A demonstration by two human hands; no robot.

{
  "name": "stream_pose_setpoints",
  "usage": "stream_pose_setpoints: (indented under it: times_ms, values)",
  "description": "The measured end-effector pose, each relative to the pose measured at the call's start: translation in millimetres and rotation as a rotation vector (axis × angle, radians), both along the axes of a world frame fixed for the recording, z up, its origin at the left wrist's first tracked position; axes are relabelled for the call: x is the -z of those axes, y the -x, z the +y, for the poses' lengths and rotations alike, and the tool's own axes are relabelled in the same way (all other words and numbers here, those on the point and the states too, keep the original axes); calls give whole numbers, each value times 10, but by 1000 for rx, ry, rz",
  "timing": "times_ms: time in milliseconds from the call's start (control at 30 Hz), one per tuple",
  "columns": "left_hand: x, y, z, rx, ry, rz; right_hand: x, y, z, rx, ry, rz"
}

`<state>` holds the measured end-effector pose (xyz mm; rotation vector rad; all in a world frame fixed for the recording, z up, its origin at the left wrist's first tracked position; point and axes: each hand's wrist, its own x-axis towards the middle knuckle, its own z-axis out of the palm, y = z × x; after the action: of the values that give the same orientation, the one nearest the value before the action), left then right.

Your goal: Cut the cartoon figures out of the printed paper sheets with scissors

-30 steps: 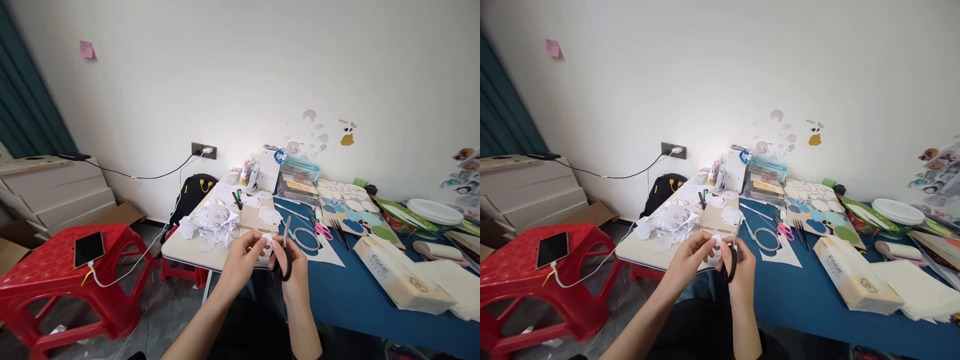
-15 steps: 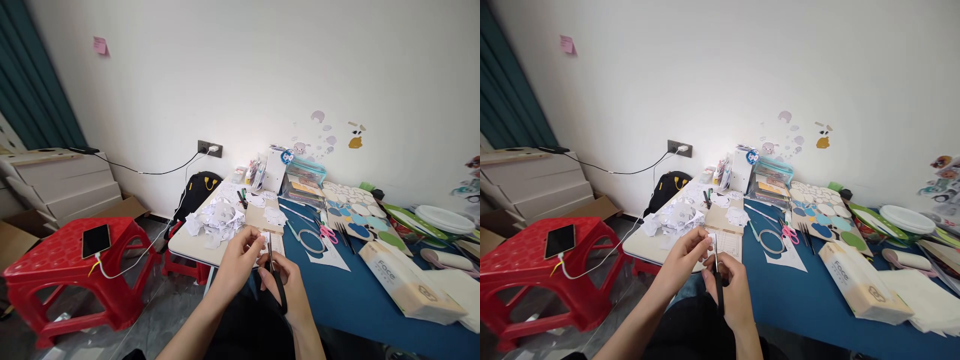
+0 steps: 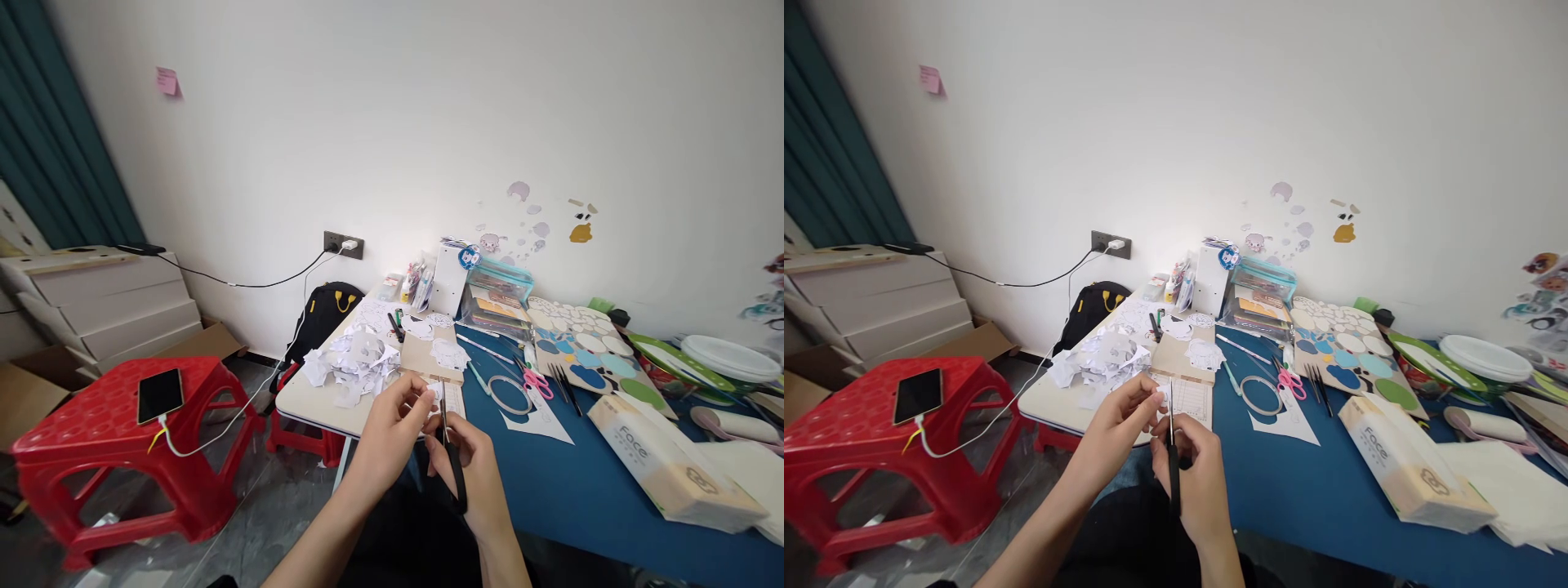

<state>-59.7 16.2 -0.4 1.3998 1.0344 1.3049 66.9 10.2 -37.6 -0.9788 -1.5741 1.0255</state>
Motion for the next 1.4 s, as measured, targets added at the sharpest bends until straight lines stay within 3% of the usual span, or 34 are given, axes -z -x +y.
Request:
stream_pose_setpoints:
  times_ms: [433, 667, 900, 1400]
  values:
    - [-7, 119, 24, -93, -39, 56, -86, -5, 49, -84, 55, -76]
    - [20, 387, 131, -169, -1, -45, -218, 221, 279, -223, 111, -98]
    - [80, 591, 330, -178, 10, -98, -226, 486, 549, -272, 92, -77]
    - [115, 612, 375, -264, -2, -155, -220, 482, 569, -312, 111, -79]
